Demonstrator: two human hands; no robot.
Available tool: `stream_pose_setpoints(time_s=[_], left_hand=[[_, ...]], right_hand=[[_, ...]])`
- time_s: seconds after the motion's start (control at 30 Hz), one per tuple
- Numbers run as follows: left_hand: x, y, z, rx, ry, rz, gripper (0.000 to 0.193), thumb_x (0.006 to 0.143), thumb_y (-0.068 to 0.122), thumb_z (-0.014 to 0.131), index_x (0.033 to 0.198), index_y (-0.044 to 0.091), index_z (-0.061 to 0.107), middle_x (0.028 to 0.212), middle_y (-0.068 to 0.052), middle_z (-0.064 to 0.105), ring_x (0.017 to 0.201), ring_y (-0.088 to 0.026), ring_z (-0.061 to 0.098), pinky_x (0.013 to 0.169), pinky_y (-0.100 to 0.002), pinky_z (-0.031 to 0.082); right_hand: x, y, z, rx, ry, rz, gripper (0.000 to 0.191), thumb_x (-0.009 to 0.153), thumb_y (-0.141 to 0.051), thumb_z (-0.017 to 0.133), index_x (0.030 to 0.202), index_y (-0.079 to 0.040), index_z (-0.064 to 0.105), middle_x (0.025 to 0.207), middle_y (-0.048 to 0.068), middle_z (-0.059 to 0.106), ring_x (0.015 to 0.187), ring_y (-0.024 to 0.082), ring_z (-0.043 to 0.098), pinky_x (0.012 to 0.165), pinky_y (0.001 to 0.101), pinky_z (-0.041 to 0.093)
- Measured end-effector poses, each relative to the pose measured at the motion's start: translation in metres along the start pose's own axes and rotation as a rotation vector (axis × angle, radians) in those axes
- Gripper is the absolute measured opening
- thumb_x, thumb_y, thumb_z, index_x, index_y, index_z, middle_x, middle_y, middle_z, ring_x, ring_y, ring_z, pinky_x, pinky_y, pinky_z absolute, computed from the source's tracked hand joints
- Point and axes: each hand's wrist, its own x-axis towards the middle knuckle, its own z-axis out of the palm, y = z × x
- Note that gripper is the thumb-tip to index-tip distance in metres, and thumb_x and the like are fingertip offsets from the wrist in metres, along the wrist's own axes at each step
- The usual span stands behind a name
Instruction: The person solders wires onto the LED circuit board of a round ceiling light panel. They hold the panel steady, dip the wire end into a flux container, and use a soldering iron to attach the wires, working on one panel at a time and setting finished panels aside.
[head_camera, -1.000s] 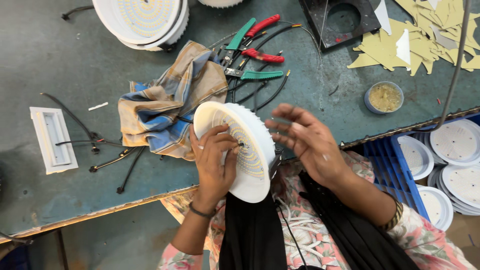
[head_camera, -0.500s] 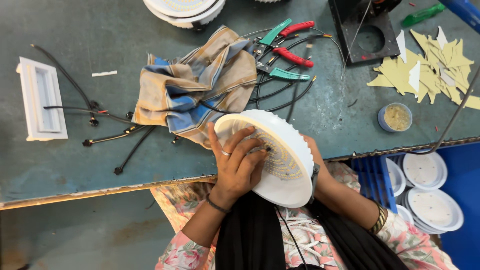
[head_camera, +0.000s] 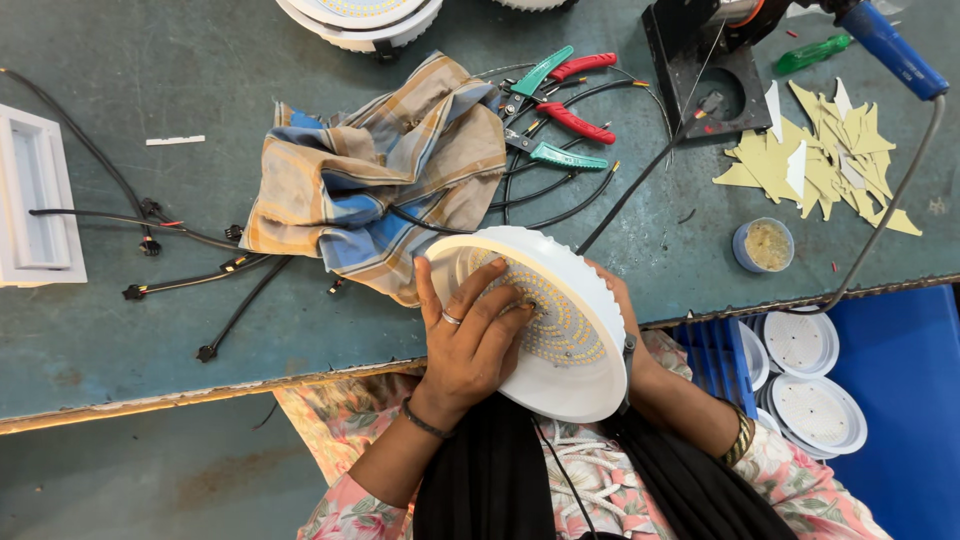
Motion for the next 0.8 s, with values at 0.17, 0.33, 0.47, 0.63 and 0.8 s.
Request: stream_pose_setpoints(time_s=[0.17,0.33,0.47,0.63,0.8], left_hand=[[0.004,0.003,-0.001,-0.014,0.004,-0.078,0.018,0.086,0.005,0.079,0.098,0.012,0.068,0.107,-0.002,0.067,0.127,-0.027,0.064,0.122,-0.073,0.011],[0.024,0.000,0.003,-0.150,-0.028,-0.254,0.020,0.086,0.015,0.082,0.101,0.011,0.071,0.106,-0.003,0.069,0.123,-0.025,0.065,0.125,-0.065,0.011],[0.041,0.004,0.004,-0.147,-0.137,-0.289,0.021,0.084,0.022,0.082,0.100,0.011,0.074,0.105,-0.003,0.071,0.123,-0.025,0.065,0.125,-0.065,0.011],[0.062,0.014,0.020,0.074,-0.407,-0.275,0.026,0.081,0.032,0.081,0.095,0.012,0.076,0.095,-0.006,0.072,0.110,-0.029,0.063,0.119,-0.066,0.013],[0.068,0.012,0.024,0.157,-0.550,-0.272,0.020,0.079,0.024,0.078,0.097,0.018,0.079,0.094,-0.003,0.074,0.110,-0.025,0.065,0.120,-0.065,0.014]], right_hand=[[0.012,-0.014,0.004,0.169,0.068,0.153,0.037,0.098,-0.023,0.059,0.129,-0.001,0.059,0.115,0.011,0.071,0.098,0.019,0.069,0.086,0.0354,0.057],[-0.003,-0.048,-0.003,0.049,-0.236,-0.057,0.036,0.098,-0.011,0.063,0.131,0.003,0.061,0.120,0.014,0.071,0.103,0.021,0.069,0.092,0.0374,0.056],[-0.033,-0.070,-0.008,0.100,-0.072,-0.263,0.048,0.099,-0.008,0.059,0.146,-0.003,0.052,0.131,0.015,0.064,0.116,0.022,0.064,0.101,0.0393,0.053],[-0.047,-0.082,-0.014,-0.059,-0.027,-0.593,0.052,0.100,-0.006,0.060,0.148,-0.002,0.042,0.149,0.015,0.053,0.137,0.025,0.054,0.113,0.0393,0.047],[-0.026,-0.075,-0.013,-0.328,-0.082,-0.655,0.048,0.101,-0.006,0.062,0.145,0.003,0.047,0.156,0.016,0.048,0.144,0.027,0.047,0.115,0.0398,0.044]])
